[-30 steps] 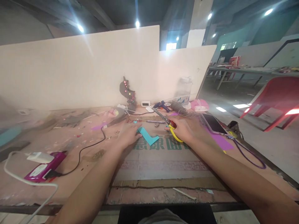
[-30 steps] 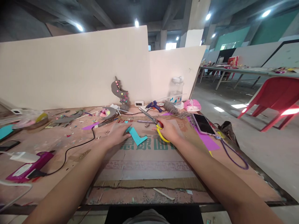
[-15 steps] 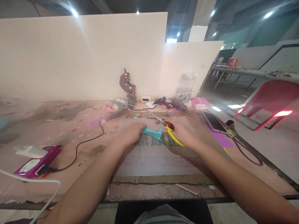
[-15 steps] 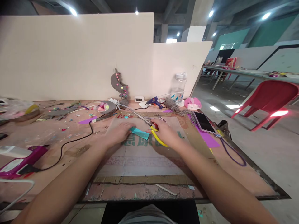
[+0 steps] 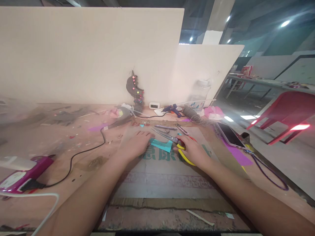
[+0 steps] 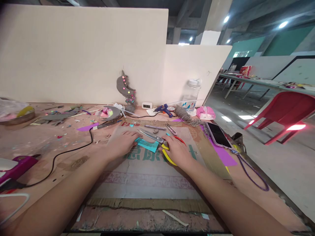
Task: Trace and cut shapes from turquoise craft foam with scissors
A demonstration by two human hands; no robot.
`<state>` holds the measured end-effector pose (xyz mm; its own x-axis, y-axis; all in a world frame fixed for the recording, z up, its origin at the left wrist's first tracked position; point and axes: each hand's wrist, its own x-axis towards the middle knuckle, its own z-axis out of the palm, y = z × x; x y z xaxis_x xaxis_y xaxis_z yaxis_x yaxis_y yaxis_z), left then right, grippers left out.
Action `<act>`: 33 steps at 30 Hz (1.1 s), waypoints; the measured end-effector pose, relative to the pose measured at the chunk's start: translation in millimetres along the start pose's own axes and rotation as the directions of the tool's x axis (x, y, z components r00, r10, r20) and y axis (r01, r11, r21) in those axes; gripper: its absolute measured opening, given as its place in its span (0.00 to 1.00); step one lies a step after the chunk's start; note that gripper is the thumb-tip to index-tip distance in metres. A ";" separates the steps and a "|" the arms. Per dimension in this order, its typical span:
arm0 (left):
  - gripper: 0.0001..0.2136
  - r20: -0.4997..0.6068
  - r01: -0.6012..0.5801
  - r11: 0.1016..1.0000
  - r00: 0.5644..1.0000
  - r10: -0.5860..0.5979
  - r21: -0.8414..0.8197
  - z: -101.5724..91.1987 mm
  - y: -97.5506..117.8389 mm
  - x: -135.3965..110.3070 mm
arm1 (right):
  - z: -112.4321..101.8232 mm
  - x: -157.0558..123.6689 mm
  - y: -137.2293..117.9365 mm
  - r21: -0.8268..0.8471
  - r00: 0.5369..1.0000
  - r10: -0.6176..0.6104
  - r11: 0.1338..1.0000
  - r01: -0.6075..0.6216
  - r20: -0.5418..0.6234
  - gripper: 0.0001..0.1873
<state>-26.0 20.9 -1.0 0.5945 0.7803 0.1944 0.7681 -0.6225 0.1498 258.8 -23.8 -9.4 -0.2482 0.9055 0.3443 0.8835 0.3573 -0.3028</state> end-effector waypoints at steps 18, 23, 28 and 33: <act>0.09 0.089 0.150 0.989 0.985 -0.151 0.016 -14.1 -1.4 1.3 | 0.8 1.5 -4.4 -0.031 0.999 -0.015 0.999 0.016 0.046 0.21; 0.09 0.075 0.213 0.977 0.975 -0.211 -0.021 -11.6 1.4 1.4 | -1.8 1.5 -5.9 -0.043 0.997 -0.018 0.999 0.022 0.072 0.22; 0.19 0.067 0.250 0.966 0.967 -0.245 -0.071 -9.8 -1.4 2.0 | -5.1 1.3 -8.2 -0.047 0.996 -0.017 0.999 0.021 0.092 0.22; 0.12 0.081 0.274 0.957 0.960 -0.266 -0.099 -6.9 -4.7 3.7 | -6.6 1.5 -9.5 -0.054 0.995 -0.016 0.998 0.022 0.097 0.21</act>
<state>-29.1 26.3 5.7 0.3857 0.9201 0.0679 0.8741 -0.3880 0.2923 252.7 -27.4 -0.1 -0.3001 0.9175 0.2610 0.8981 0.3640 -0.2469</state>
